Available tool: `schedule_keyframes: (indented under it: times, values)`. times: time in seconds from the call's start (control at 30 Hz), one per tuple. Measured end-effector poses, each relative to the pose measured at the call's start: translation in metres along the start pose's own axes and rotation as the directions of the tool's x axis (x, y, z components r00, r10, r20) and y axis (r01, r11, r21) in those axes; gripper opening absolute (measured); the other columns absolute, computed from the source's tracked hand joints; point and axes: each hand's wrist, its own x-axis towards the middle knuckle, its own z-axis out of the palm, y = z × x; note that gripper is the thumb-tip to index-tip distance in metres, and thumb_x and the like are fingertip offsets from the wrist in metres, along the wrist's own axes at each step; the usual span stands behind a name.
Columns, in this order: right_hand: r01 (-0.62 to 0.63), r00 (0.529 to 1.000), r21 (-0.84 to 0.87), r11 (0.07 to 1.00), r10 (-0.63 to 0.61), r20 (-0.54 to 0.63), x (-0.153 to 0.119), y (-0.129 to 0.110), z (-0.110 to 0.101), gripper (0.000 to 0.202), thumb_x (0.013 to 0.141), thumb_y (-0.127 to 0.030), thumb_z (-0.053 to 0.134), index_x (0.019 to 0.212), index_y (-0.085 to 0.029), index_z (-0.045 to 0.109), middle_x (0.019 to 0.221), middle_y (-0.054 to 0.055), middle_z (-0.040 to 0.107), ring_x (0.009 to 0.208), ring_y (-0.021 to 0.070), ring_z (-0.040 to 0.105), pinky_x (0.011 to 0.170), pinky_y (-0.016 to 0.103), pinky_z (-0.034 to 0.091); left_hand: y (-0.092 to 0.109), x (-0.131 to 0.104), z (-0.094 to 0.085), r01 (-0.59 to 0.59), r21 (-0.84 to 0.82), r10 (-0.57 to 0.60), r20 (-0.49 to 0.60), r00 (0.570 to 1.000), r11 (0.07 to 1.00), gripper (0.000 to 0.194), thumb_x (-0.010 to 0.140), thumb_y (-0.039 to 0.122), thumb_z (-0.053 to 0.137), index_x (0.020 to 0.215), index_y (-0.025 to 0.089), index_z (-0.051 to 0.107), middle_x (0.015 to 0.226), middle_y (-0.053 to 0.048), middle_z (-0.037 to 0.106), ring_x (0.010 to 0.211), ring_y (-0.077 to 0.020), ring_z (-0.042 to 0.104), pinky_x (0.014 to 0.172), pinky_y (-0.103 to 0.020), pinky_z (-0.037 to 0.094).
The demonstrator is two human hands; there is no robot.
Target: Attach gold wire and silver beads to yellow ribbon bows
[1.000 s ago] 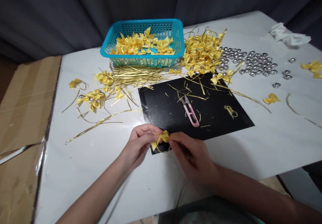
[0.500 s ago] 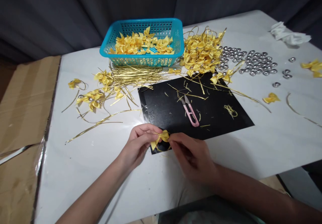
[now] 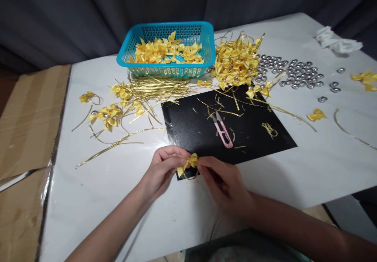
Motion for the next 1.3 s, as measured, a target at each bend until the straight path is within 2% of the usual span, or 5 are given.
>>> schedule_keyframes:
  times: [0.37, 0.5, 0.67, 0.93, 1.3]
  values:
    - [-0.054, 0.998, 0.039, 0.998, 0.053, 0.016, -0.0018, -0.0024, 0.0015, 0.012, 0.088, -0.01, 0.042, 0.085, -0.016, 0.051, 0.057, -0.007, 0.04, 0.042, 0.0034, 0.029, 0.038, 0.016, 0.024, -0.0022, -0.0016, -0.0008, -0.015, 0.051, 0.014, 0.024, 1.0, 0.999, 0.003, 0.061, 0.01, 0.07, 0.062, 0.013, 0.071, 0.053, 0.0, 0.066, 0.048, -0.0053, 0.056, 0.048, -0.012, 0.041]
    - [-0.14, 0.99, 0.014, 0.99, 0.14, 0.023, -0.0028, -0.0015, 0.0017, 0.009, 0.088, -0.013, 0.044, 0.085, -0.016, 0.052, 0.053, -0.008, 0.037, 0.04, 0.0037, 0.03, 0.037, 0.015, 0.024, -0.0009, -0.002, -0.0012, -0.117, 0.084, 0.116, 0.017, 0.993, 0.99, 0.007, 0.061, 0.012, 0.072, 0.065, 0.014, 0.067, 0.053, 0.001, 0.063, 0.047, -0.0057, 0.053, 0.047, -0.013, 0.039]
    - [-0.074, 0.997, -0.08, 0.994, 0.075, 0.006, -0.0023, -0.0001, 0.0015, 0.012, 0.088, -0.013, 0.042, 0.084, -0.016, 0.053, 0.057, -0.005, 0.048, 0.041, 0.004, 0.036, 0.041, 0.016, 0.029, 0.0001, -0.0032, -0.0012, -0.209, 0.137, 0.211, 0.001, 0.978, 0.968, 0.016, 0.062, 0.014, 0.073, 0.065, 0.016, 0.057, 0.053, 0.003, 0.06, 0.046, -0.0068, 0.051, 0.046, -0.016, 0.036]
    - [-0.039, 0.998, -0.076, 0.996, 0.042, 0.041, -0.0008, 0.001, 0.0028, 0.013, 0.089, -0.015, 0.041, 0.086, -0.016, 0.053, 0.059, -0.003, 0.052, 0.041, 0.005, 0.035, 0.042, 0.018, 0.03, 0.0003, -0.0058, 0.0001, -0.192, 0.109, 0.19, 0.032, 0.981, 0.975, 0.022, 0.063, 0.014, 0.071, 0.062, 0.017, 0.049, 0.052, 0.005, 0.054, 0.046, -0.0065, 0.048, 0.045, -0.017, 0.036]
    - [-0.041, 0.998, -0.061, 0.997, 0.044, 0.052, -0.0007, 0.0027, 0.0032, 0.013, 0.09, -0.016, 0.04, 0.085, -0.017, 0.052, 0.066, -0.001, 0.059, 0.049, 0.0065, 0.049, 0.047, 0.017, 0.036, 0.0035, -0.0041, 0.0038, -0.131, 0.1, 0.125, 0.059, 0.99, 0.986, 0.035, 0.061, 0.015, 0.075, 0.062, 0.017, 0.04, 0.051, 0.007, 0.053, 0.043, -0.0045, 0.046, 0.043, -0.015, 0.037]
